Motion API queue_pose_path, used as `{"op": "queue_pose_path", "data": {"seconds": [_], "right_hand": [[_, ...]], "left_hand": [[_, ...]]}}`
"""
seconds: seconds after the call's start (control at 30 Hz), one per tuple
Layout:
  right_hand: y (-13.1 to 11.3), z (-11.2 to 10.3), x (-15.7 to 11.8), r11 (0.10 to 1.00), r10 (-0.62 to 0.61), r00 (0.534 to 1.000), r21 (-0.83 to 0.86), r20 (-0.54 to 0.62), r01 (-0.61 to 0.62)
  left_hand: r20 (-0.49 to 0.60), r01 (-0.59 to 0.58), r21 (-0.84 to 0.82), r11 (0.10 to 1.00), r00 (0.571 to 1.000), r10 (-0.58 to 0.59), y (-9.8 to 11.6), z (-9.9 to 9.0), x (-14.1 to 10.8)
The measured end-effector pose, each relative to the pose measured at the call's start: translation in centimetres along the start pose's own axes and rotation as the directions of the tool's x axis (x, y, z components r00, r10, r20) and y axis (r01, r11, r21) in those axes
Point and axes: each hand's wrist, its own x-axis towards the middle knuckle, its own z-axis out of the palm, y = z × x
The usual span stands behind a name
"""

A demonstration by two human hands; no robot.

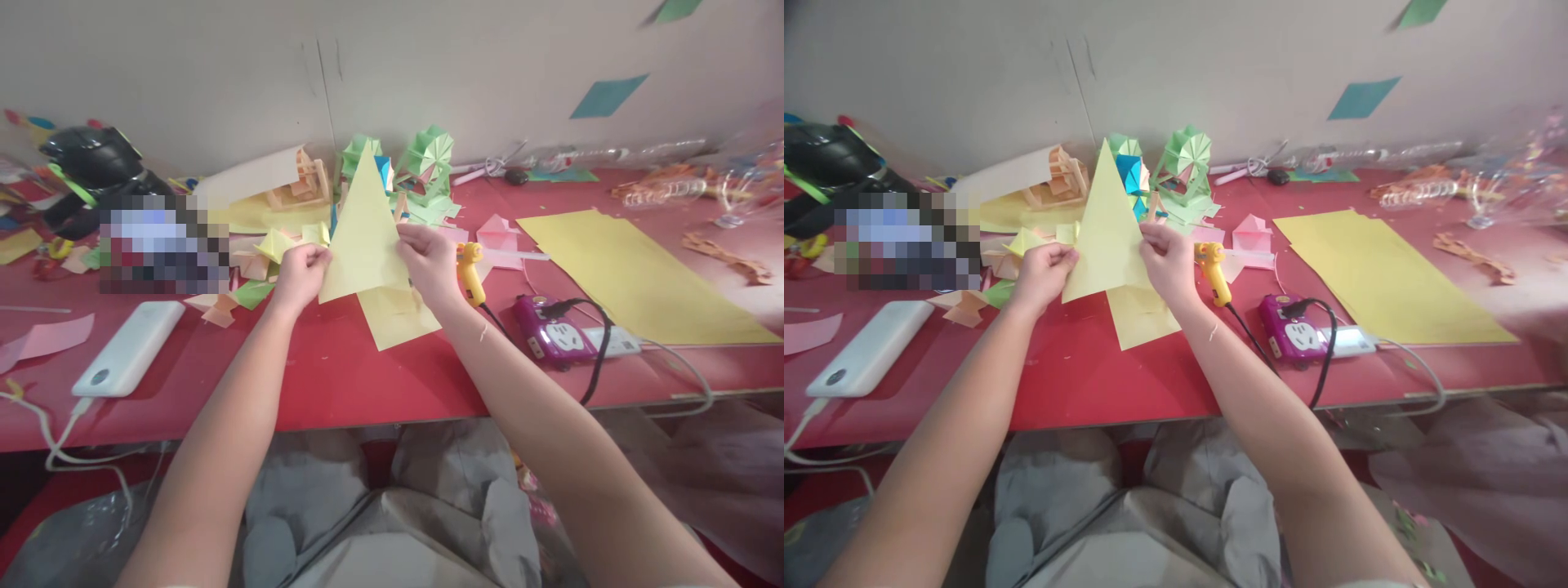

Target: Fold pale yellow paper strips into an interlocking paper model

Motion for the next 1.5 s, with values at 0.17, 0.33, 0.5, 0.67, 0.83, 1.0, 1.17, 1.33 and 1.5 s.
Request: {"op": "queue_pose_path", "data": {"seconds": [0.17,0.33,0.5,0.67,0.83,1.0,1.17,1.33,1.5], "right_hand": [[-0.2,-0.1,-0.1,0.999,0.039,0.998,-0.037,0.056,-0.037],[-0.6,-0.2,-0.4,0.974,0.227,0.947,-0.035,0.225,-0.225],[-1.0,-0.1,-0.6,0.957,0.228,0.939,0.12,0.258,-0.265],[-0.5,0.0,-0.5,0.958,0.258,0.945,0.073,0.202,-0.277],[-0.6,0.4,-0.8,0.942,0.295,0.92,0.083,0.259,-0.326],[-0.7,0.2,-0.6,0.936,0.303,0.918,0.104,0.256,-0.338],[-0.4,-0.4,0.0,0.983,0.107,0.992,-0.156,0.07,-0.095],[-1.0,-0.3,-0.7,0.823,-0.087,0.929,-0.499,0.359,0.27],[-1.6,-0.2,-1.4,0.603,0.031,0.889,-0.718,0.457,0.348]], "left_hand": [[0.053,0.04,0.018,0.999,0.998,-0.041,0.2,-0.8,-0.1],[0.13,0.049,0.035,0.998,0.99,-0.053,0.5,-1.5,-0.3],[0.26,0.074,0.082,0.994,0.961,-0.093,0.1,-2.4,-0.4],[0.354,-0.001,0.167,0.986,0.933,-0.059,0.6,-2.3,-0.6],[0.35,-0.067,0.171,0.983,0.937,0.003,1.6,-1.4,-0.7],[0.289,-0.12,0.285,0.951,0.957,0.034,1.8,-1.6,-0.7],[0.343,-0.11,0.363,0.925,0.939,-0.023,1.5,-1.9,-1.0],[0.399,-0.16,0.467,0.87,0.916,-0.045,2.6,-1.3,-1.9],[0.438,-0.317,0.504,0.803,0.896,0.078,3.3,-0.6,-2.2]]}}
